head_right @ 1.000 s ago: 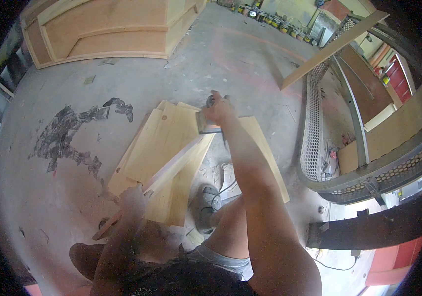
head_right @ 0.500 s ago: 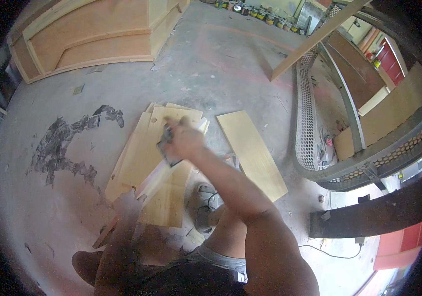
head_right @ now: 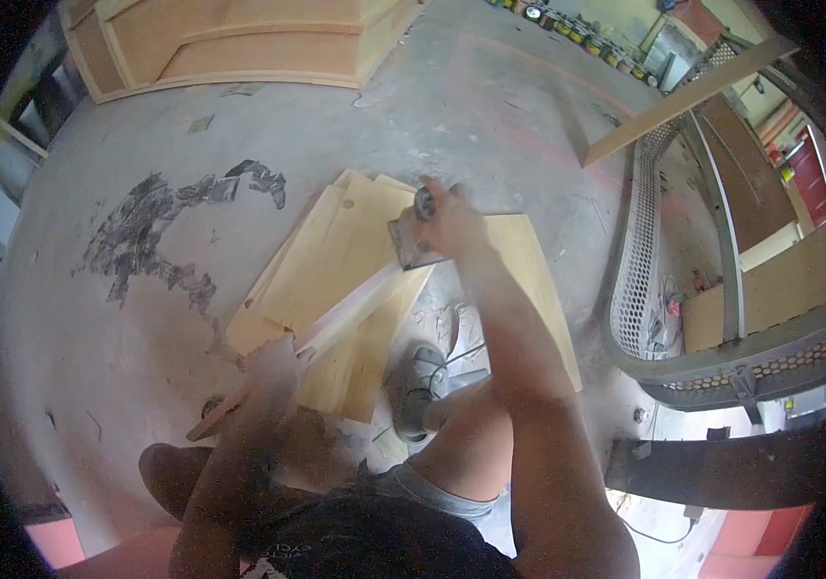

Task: The user is using a handheld power sander to smooth the edges and surfaces of several wooden planks.

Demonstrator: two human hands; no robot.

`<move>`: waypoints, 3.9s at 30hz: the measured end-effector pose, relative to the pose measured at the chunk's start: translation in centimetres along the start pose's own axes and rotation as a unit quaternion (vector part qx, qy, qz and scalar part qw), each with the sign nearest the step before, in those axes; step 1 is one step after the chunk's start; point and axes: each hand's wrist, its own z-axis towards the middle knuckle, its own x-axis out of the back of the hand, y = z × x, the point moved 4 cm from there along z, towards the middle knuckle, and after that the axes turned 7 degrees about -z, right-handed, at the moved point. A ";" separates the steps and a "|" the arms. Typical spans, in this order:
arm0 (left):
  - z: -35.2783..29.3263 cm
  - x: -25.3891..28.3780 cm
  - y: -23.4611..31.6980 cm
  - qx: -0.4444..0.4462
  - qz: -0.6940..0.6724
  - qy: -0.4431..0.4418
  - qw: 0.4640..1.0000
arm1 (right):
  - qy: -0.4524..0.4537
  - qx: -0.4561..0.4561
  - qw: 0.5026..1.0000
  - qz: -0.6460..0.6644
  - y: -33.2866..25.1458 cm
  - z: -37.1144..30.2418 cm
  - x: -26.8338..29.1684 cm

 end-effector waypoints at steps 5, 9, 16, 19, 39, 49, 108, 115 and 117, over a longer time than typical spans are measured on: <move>-0.3 0.2 0.9 -0.027 -0.009 -0.004 1.000 | -0.027 0.013 0.999 0.035 -8.8 -6.5 -0.3; 0.2 -1.0 0.8 -0.060 -0.012 0.020 0.998 | -0.062 0.035 0.997 0.042 -14.1 -10.3 -1.8; -1.1 -1.1 -1.4 -0.120 -0.044 0.040 0.991 | -0.074 0.026 0.997 0.027 -14.2 -10.2 -2.1; -2.0 -0.3 -2.2 -0.104 -0.063 -0.006 0.993 | -0.064 -0.033 0.997 0.009 -10.1 -7.1 -1.0; 3.6 0.4 4.7 -0.050 -0.099 0.064 0.992 | 0.227 -0.137 0.947 0.184 4.0 -6.5 6.4; -1.6 -0.7 -3.7 0.000 -0.124 -0.036 0.992 | 0.075 -0.085 0.987 0.116 -0.2 -3.4 2.2; -5.7 -2.8 -2.9 -0.103 -0.220 0.036 0.969 | 0.000 0.031 0.999 0.019 -3.4 -0.6 -1.1; -5.6 -3.7 -3.1 -0.109 -0.215 0.047 0.969 | 0.028 -0.034 0.998 0.038 -2.7 -0.2 -1.4; -6.1 -3.2 -3.4 -0.116 -0.186 0.059 0.974 | -0.002 0.019 0.999 0.032 -5.8 -3.2 -1.2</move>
